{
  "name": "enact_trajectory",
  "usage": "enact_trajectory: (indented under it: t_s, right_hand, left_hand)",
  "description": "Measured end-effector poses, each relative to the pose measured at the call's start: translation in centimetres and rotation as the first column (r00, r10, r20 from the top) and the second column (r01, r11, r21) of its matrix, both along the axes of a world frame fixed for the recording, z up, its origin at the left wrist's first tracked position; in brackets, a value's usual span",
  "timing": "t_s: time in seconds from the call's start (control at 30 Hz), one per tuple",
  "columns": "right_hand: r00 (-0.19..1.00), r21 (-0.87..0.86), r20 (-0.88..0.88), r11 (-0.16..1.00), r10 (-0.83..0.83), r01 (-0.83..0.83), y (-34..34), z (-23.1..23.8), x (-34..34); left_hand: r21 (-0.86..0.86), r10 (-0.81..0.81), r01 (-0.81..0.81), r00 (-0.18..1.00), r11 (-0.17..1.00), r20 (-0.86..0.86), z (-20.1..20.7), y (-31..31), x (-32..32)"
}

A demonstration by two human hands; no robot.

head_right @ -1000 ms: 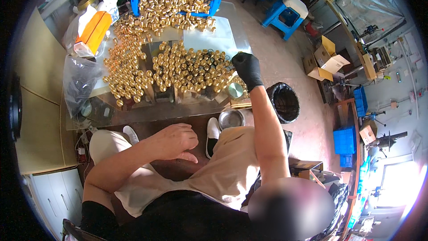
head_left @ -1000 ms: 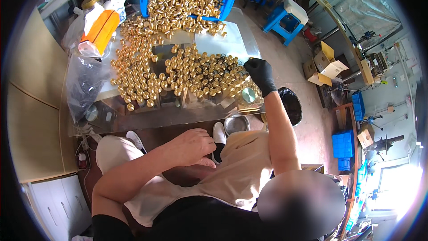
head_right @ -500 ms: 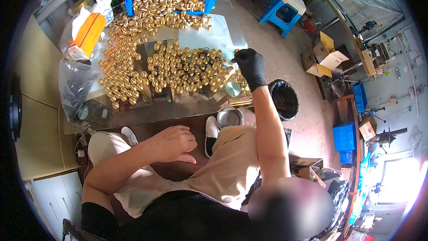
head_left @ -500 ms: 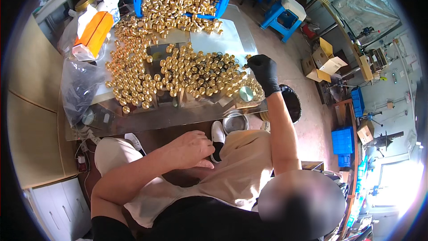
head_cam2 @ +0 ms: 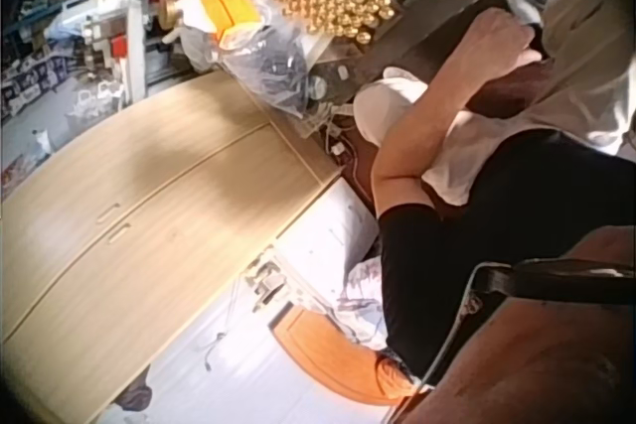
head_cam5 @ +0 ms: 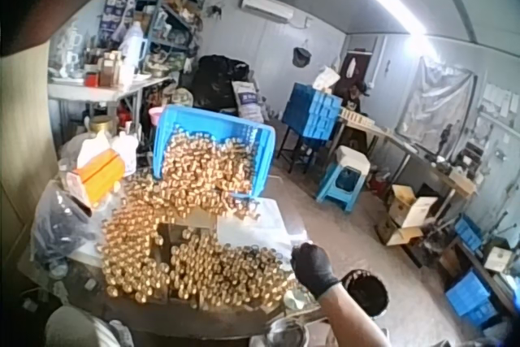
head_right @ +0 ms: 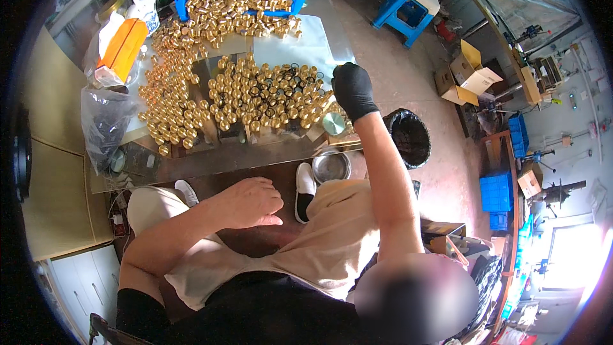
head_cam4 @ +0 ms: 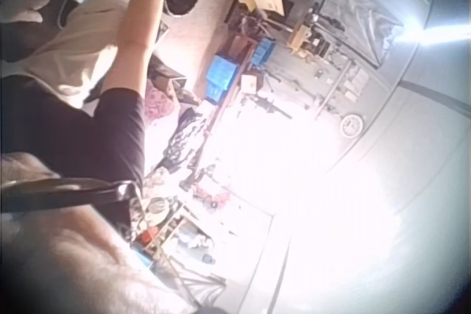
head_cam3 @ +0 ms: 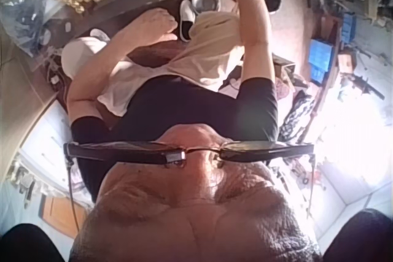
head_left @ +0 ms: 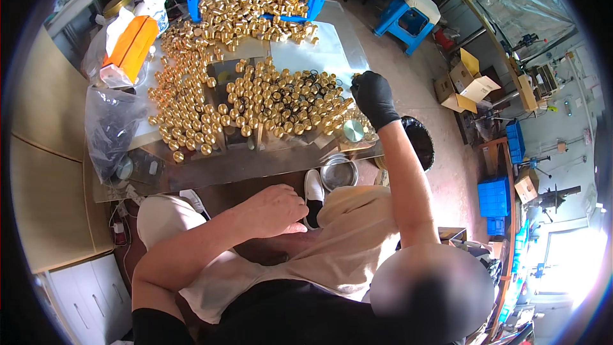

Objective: The person sorts and inspects small gold-colored metal components on a glass workspace by hand.

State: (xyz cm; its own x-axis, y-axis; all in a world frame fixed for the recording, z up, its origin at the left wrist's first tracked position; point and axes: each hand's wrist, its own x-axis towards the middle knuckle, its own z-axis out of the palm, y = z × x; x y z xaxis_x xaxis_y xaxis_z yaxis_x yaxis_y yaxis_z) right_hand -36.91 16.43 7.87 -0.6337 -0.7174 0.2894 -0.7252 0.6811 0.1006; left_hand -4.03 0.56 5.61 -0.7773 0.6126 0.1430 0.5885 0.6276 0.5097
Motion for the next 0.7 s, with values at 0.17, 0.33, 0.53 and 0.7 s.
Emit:
enact_trajectory:
  t_s: [0.17,0.33,0.53,0.7]
  right_hand:
    - [0.989,-0.107,0.129,0.992,0.074,-0.06,1.1,-0.1,-1.1]
    - [0.968,-0.368,0.25,0.922,-0.029,0.123,0.6,1.6,1.5]
    - [0.958,-0.451,0.27,0.892,0.096,0.038,-0.2,0.3,2.0]
    - [0.983,-0.419,0.181,0.907,0.032,0.047,-1.3,-0.5,0.2]
  left_hand:
    - [-0.019,0.002,-0.002,1.0,1.0,-0.005,-0.4,0.1,-0.1]
    - [-0.031,0.017,-0.017,1.0,0.999,0.011,0.4,-0.4,0.4]
    - [-0.011,0.004,-0.003,1.0,1.0,0.029,0.5,-0.4,0.6]
    - [-0.036,0.008,-0.008,1.0,0.999,0.017,0.3,-0.1,0.4]
